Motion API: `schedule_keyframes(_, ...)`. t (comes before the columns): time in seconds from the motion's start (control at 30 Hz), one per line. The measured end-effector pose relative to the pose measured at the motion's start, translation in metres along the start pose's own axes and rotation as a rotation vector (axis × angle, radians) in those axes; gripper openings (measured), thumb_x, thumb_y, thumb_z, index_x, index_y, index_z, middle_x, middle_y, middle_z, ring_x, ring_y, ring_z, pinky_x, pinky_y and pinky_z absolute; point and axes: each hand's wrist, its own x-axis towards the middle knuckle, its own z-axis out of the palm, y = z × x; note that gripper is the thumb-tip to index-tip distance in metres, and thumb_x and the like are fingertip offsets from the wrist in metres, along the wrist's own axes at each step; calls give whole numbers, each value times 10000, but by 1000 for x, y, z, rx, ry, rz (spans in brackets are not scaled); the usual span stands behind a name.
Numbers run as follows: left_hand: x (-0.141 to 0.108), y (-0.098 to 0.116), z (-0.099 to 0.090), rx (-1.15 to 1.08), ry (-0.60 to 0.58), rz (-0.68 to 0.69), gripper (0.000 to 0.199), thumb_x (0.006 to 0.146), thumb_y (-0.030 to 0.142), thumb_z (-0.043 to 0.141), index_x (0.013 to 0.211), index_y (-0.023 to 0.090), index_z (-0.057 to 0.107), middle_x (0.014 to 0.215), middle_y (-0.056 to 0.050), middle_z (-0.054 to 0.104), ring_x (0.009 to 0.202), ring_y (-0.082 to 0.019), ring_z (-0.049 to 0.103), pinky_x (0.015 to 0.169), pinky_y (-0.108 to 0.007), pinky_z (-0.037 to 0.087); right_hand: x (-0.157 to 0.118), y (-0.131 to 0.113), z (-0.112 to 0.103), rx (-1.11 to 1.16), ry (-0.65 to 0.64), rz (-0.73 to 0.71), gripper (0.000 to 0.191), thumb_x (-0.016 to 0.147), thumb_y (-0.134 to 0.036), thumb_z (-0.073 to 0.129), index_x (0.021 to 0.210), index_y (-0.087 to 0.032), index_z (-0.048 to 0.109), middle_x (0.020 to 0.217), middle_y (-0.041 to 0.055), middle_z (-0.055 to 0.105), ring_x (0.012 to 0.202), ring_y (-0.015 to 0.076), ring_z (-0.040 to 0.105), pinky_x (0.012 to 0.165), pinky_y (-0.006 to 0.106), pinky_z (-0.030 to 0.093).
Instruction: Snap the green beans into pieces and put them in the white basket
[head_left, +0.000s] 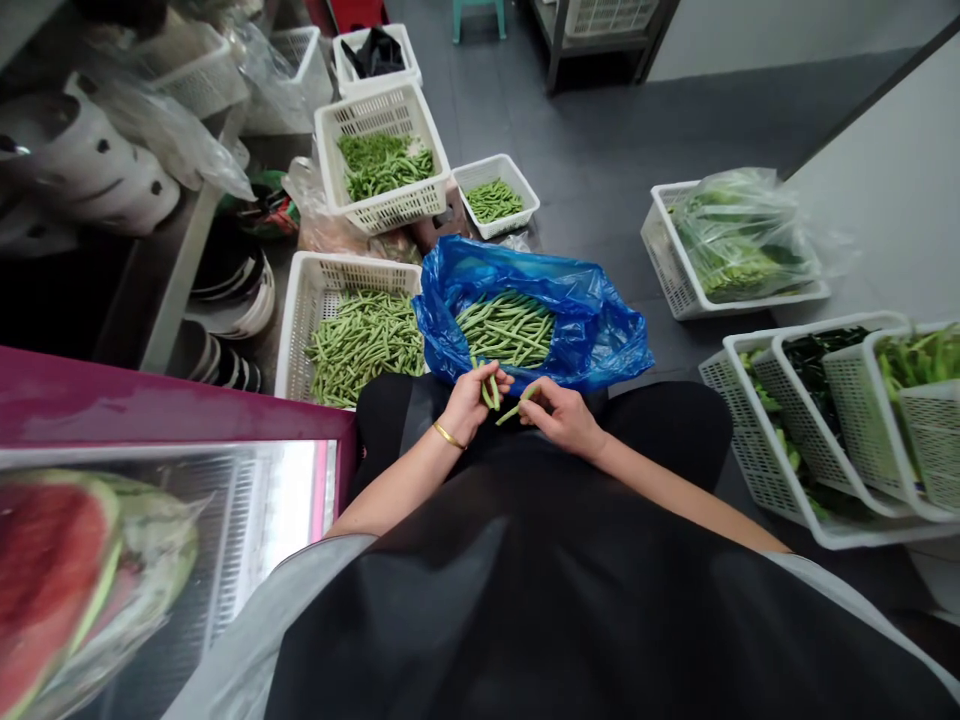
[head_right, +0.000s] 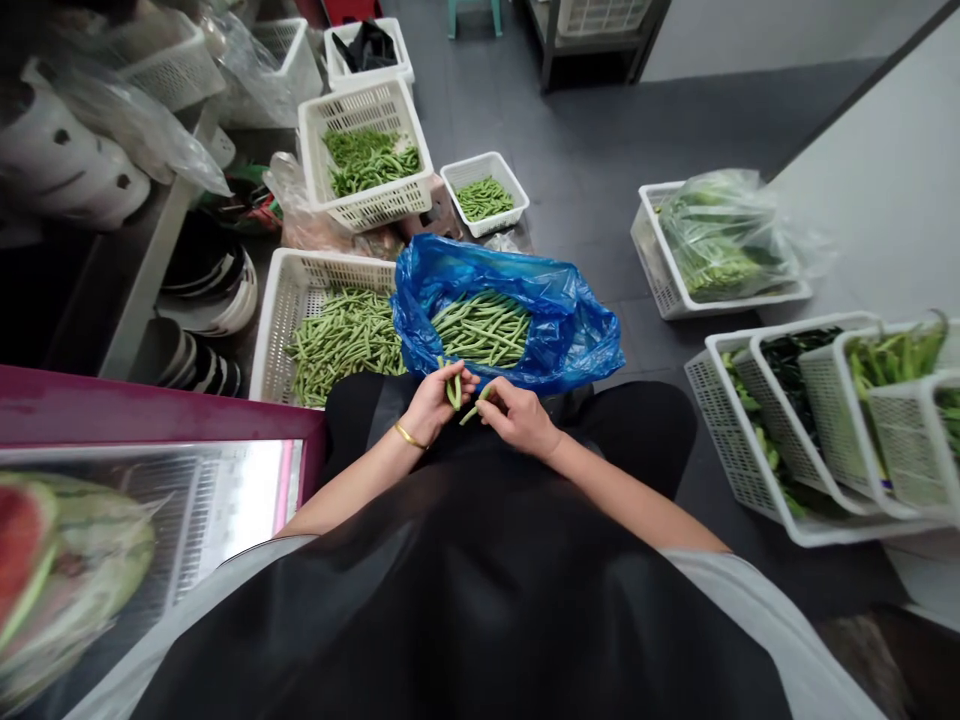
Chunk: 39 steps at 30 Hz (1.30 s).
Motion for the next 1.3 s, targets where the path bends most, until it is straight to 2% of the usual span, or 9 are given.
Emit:
schedule_keyframes(0.17,-10,-4,5,348,-195,75,197,701,280,665,705,119,552,517,11,561,374,-55,455,385,-172,357,16,19,-11,-48,-24,170,273,777,-450,538,714,-189,491,589,-17,562,498,109,524,496,228,396)
schedule_keyframes(0.4,-26,7,3,718,-386,142,309,641,389,694,704,105,591,518,16,545,394,-38,402,391,-171,292,6,9,-36,-163,-276,-29,356,806,-426,508,547,-182,484,475,-27,476,453,83,429,493,227,332)
schedule_keyframes(0.47,-30,4,8,643,-433,187,348,650,435,685,719,112,575,526,21,535,400,-36,388,394,-174,276,4,7,-29,56,-196,76,380,818,-478,490,579,-184,510,461,-27,494,432,87,458,466,217,355)
schedule_keyframes(0.57,-29,-6,17,417,-404,181,381,669,477,671,713,139,502,540,31,517,393,-27,366,386,-170,244,10,16,-20,360,201,251,430,805,-577,451,626,-190,505,460,-35,497,406,91,476,424,209,377)
schedule_keyframes(0.63,-23,-10,18,244,-350,118,409,655,491,684,722,152,467,518,54,472,372,-19,328,373,-162,213,17,28,-25,379,252,309,445,778,-607,459,637,-188,512,481,-31,515,421,96,493,437,214,398)
schedule_keyframes(0.8,0,-2,-1,-9,-228,103,433,585,403,772,684,162,426,445,118,265,347,-6,235,357,-145,148,40,43,-64,-340,-441,301,232,665,-383,684,789,-188,661,617,-5,638,549,128,566,540,229,409)
schedule_keyframes(0.97,13,7,-11,-15,-198,-43,374,628,394,747,654,135,478,415,101,295,342,-25,304,354,-159,223,119,34,-42,-842,-206,161,287,885,-339,437,957,-185,668,956,86,700,881,200,634,722,264,436)
schedule_keyframes(1.13,15,12,-16,-21,-220,-68,325,636,355,745,685,116,530,401,112,257,320,-9,231,336,-146,155,196,42,11,-1041,-294,199,303,853,-296,492,990,-81,658,1030,195,670,961,288,624,767,320,460)
schedule_keyframes(1.3,17,16,-22,-48,-227,-81,294,642,324,743,661,108,545,391,120,203,317,-2,173,335,-142,108,196,25,-15,-976,-122,121,273,870,-229,413,980,-121,638,1037,167,664,935,262,626,768,329,460)
